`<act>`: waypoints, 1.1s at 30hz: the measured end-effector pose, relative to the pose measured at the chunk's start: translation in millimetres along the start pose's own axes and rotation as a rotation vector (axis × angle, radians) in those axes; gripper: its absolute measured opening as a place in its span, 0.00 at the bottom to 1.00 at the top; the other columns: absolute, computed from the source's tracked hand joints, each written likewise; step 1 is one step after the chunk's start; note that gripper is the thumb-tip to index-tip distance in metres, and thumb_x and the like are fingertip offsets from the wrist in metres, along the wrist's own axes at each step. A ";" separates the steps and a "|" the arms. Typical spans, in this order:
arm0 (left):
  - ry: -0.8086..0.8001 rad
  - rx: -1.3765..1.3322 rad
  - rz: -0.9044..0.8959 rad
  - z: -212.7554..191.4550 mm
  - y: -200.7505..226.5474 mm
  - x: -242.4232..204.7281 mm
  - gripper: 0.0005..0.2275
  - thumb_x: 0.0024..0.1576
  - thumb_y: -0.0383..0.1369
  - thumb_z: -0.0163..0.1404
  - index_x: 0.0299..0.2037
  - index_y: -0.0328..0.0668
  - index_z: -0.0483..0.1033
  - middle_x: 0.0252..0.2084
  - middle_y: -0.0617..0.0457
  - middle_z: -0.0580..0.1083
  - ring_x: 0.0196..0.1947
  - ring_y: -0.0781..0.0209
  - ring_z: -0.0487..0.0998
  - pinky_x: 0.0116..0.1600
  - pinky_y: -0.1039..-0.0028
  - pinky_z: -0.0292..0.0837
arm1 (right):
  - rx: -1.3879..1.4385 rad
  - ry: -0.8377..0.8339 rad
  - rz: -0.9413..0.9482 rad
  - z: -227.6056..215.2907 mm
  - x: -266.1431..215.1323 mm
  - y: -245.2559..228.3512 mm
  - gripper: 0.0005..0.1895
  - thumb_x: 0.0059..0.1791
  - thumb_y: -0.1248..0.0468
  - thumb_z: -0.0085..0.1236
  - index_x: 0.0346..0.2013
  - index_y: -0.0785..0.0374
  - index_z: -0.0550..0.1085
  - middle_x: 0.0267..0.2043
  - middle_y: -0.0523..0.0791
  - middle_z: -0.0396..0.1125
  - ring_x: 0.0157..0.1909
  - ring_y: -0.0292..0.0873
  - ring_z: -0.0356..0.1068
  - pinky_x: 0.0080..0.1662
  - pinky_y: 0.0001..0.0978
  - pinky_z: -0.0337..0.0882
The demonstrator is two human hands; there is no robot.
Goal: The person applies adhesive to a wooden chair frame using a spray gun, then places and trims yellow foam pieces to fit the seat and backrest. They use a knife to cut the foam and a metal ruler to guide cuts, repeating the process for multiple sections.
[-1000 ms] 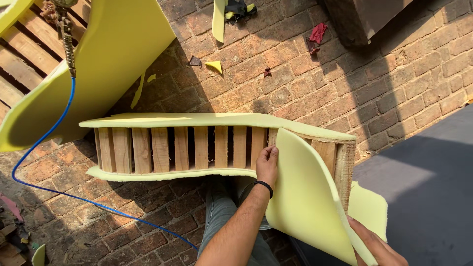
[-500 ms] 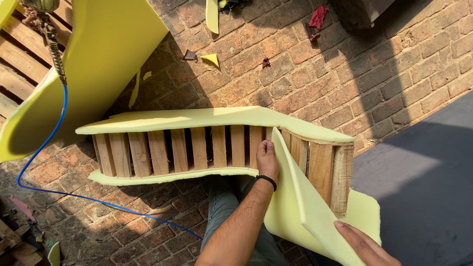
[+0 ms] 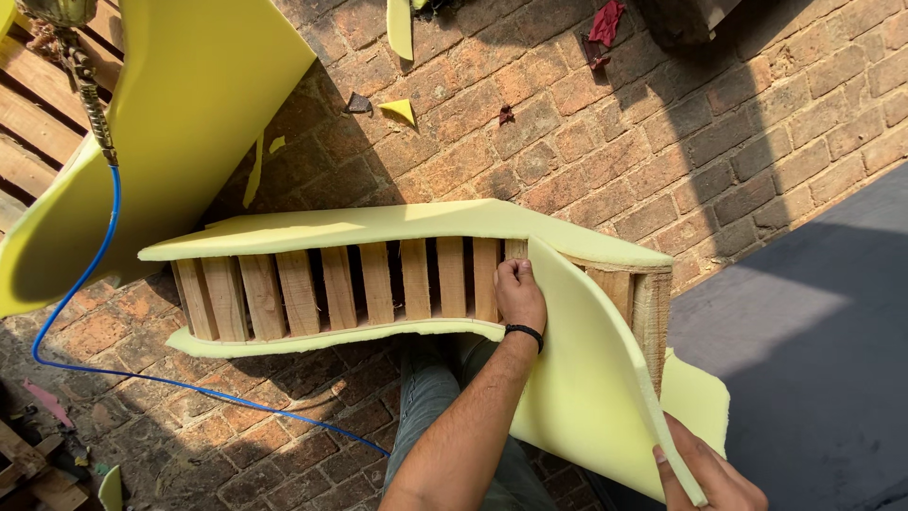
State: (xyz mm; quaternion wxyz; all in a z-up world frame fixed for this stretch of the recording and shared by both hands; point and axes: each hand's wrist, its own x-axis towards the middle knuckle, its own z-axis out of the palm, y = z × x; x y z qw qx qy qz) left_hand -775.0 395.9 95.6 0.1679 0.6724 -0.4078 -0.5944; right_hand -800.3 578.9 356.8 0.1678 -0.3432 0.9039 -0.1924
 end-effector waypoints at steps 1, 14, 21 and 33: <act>0.016 0.061 0.028 -2.6 6.5 -0.4 0.08 0.65 0.34 0.47 0.42 0.38 0.73 0.47 0.47 0.72 0.48 0.51 0.72 0.55 0.60 0.67 | -0.036 0.001 -0.012 1.3 -0.5 5.2 0.21 0.46 0.72 0.60 0.55 0.62 0.78 0.52 0.55 0.74 0.60 0.52 0.74 0.62 0.40 0.71; -0.290 -0.072 0.585 -38.6 49.8 -29.7 0.26 0.62 0.27 0.33 0.73 0.36 0.59 0.75 0.36 0.61 0.76 0.42 0.61 0.78 0.64 0.55 | 0.188 0.050 0.376 -34.0 56.9 -23.4 0.32 0.43 0.67 0.66 0.61 0.70 0.71 0.47 0.52 0.76 0.49 0.42 0.77 0.51 0.34 0.75; -0.388 -0.159 0.559 -28.7 47.1 -43.1 0.31 0.69 0.45 0.27 0.77 0.30 0.41 0.81 0.34 0.45 0.82 0.42 0.43 0.81 0.62 0.37 | 0.015 0.147 0.095 -34.7 102.6 -66.8 0.15 0.51 0.64 0.70 0.49 0.66 0.80 0.38 0.47 0.77 0.39 0.37 0.77 0.42 0.28 0.75; -0.382 -0.220 0.580 -34.9 59.4 -58.2 0.35 0.69 0.51 0.27 0.77 0.28 0.37 0.81 0.31 0.42 0.82 0.41 0.39 0.81 0.62 0.34 | 0.119 0.068 -0.162 -27.0 111.3 -129.7 0.08 0.45 0.68 0.67 0.38 0.65 0.80 0.31 0.46 0.76 0.32 0.36 0.77 0.36 0.27 0.75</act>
